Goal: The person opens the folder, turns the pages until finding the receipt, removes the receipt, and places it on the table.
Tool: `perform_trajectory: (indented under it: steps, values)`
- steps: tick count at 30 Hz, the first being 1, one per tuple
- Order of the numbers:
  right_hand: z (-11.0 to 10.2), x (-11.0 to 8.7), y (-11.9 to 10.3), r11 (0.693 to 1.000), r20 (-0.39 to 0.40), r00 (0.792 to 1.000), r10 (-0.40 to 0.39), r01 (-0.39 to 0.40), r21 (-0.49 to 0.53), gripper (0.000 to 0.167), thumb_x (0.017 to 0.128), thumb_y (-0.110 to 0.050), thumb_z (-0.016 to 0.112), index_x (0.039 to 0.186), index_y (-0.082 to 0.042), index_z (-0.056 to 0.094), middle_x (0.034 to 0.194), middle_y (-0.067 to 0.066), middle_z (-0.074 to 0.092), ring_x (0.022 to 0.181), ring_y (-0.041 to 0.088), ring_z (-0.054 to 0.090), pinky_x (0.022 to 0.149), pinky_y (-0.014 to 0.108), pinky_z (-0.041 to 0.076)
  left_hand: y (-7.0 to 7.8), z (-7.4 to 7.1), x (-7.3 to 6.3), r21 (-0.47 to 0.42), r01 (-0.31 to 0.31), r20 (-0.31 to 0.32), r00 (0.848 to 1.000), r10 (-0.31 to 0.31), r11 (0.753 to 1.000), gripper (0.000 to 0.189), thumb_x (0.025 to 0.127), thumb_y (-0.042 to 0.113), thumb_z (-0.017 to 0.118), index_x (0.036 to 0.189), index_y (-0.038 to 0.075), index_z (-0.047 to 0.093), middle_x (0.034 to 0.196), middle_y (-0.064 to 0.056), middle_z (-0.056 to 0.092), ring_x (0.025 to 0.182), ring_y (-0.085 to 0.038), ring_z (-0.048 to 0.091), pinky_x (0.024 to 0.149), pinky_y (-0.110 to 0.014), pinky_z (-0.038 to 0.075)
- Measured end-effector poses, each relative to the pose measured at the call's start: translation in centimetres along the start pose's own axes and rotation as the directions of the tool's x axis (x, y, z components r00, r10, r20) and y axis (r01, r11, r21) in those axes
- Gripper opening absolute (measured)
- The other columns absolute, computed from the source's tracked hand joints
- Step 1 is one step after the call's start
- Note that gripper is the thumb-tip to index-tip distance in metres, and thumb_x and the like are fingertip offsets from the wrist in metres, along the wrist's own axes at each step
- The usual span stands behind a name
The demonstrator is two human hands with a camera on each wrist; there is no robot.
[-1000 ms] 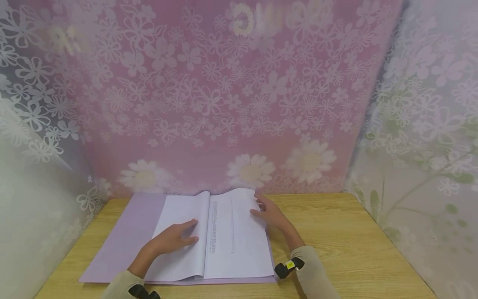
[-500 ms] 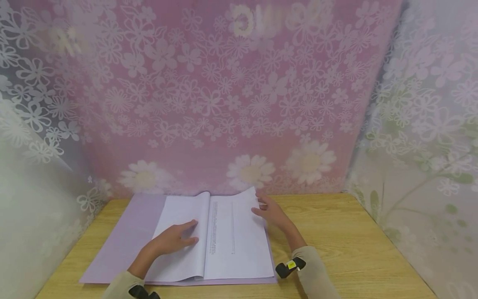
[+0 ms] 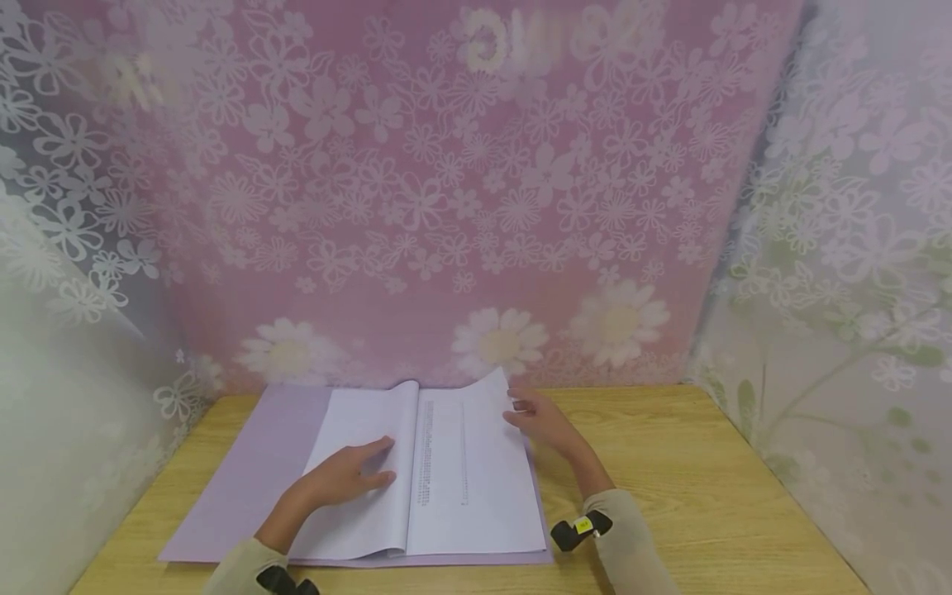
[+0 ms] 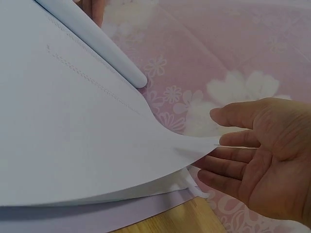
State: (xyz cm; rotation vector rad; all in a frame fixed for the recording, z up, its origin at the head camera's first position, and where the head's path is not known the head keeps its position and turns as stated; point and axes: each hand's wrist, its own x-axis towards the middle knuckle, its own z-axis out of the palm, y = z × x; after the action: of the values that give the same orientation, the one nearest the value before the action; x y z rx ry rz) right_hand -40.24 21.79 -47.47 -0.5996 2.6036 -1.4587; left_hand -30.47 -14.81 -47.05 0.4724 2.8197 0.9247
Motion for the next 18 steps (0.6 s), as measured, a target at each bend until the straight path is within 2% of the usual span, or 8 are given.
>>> perform_trajectory:
  steps: [4,10,14,18]
  values:
    - [-0.1,0.1,-0.1,0.999,0.015,0.999,-0.035,0.035,-0.006,0.057,0.100,-0.023,0.066,0.148,0.003,0.049,0.151,0.027,0.049,0.134,0.048,0.053,0.106,0.053,0.053,0.0,-0.1,0.1,0.005,-0.001,-0.001,1.000,0.001,1.000,0.069,0.096,0.036,0.070,0.151,0.001,0.047,0.156,-0.019,0.047,0.145,-0.040,0.044,0.118,-0.056,0.039]
    - [-0.2,0.1,-0.5,0.995,0.044,0.997,-0.056,0.053,0.084,0.072,0.101,-0.025,0.065,0.160,-0.004,0.029,0.163,0.024,0.034,0.139,0.048,0.048,0.110,0.055,0.048,0.0,-0.1,0.2,0.010,-0.008,-0.002,1.000,0.008,1.000,0.069,0.097,0.035,0.070,0.151,0.000,0.046,0.156,-0.020,0.047,0.145,-0.040,0.044,0.118,-0.056,0.039]
    - [-0.4,-0.2,-1.1,0.984,0.097,0.995,-0.026,0.008,0.176,0.074,0.103,-0.031,0.062,0.164,-0.016,0.023,0.163,0.023,0.035,0.143,0.045,0.046,0.112,0.054,0.047,0.0,-0.2,0.1,0.007,-0.021,0.001,1.000,0.021,1.000,0.068,0.097,0.034,0.070,0.150,-0.002,0.047,0.156,-0.021,0.047,0.145,-0.041,0.044,0.118,-0.057,0.038]
    - [-0.5,-0.3,-1.2,0.970,0.143,0.990,-0.010,-0.024,0.240,0.065,0.106,-0.034,0.057,0.163,-0.022,0.027,0.162,0.019,0.037,0.141,0.041,0.049,0.113,0.051,0.048,-0.1,-0.1,0.2,0.011,-0.025,0.001,1.000,0.025,1.000,0.068,0.097,0.033,0.070,0.150,-0.002,0.047,0.156,-0.022,0.047,0.145,-0.041,0.044,0.118,-0.057,0.038]
